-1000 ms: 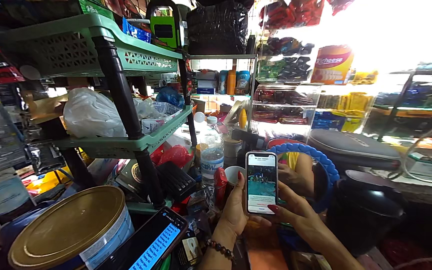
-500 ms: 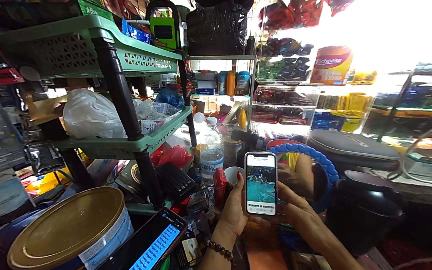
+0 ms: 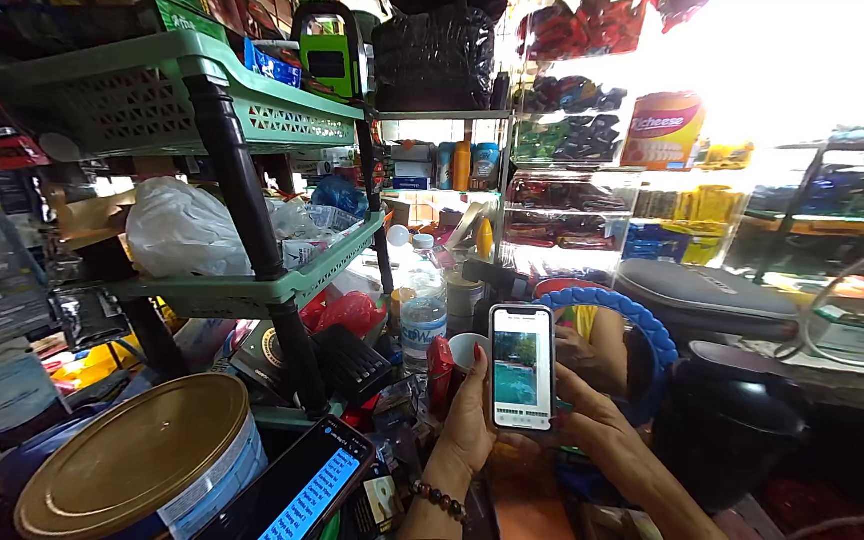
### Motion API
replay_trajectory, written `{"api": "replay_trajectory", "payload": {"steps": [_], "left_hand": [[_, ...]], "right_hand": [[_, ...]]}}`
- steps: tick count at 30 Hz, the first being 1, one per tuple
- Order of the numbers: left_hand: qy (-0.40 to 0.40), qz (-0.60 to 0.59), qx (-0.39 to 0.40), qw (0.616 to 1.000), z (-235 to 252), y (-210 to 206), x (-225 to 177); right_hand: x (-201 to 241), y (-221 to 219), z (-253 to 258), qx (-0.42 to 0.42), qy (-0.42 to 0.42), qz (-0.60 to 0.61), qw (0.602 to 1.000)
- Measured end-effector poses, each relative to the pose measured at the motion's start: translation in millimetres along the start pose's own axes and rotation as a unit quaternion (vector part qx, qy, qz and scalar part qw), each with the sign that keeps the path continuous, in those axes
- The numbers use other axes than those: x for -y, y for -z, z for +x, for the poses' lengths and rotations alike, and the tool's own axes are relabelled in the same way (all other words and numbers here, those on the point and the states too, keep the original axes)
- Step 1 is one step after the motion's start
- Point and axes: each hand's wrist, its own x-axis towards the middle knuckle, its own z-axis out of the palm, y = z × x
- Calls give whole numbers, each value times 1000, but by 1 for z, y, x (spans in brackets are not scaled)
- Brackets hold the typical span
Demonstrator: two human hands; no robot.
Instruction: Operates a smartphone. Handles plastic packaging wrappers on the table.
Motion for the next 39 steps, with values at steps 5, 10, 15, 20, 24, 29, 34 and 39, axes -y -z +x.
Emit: {"api": "replay_trajectory", "payload": {"steps": [5,10,15,20,24,29,34,39], "left_hand": [[7,-20,-32,999,1,-5,1],[-40,163,-74,983,-2,2,8],[-186,303,-135,925,-2,-3,5],[-298,323,-189,878,-7,2,1],[-333,317,-254,851,-11,19,23],[-302,268,-316,859,-14,19,42],[-276,274,-375,842,-14,8,39],[-199,369,-375,827,-16,-3,29]], "right_hand": [[3,-4,1,-30,-23,-23,999],[-5,-3,0,-61,-47,-120,990],[-1,-6,3,-52,12,-168,984],[21,-20,12,7,-7,-299,954],[24,-35,18,54,-91,-363,926],[15,-42,17,57,-130,-411,901],[23,-47,20,52,-151,-418,894],[78,-47,-7,92,-157,-477,860]]}}
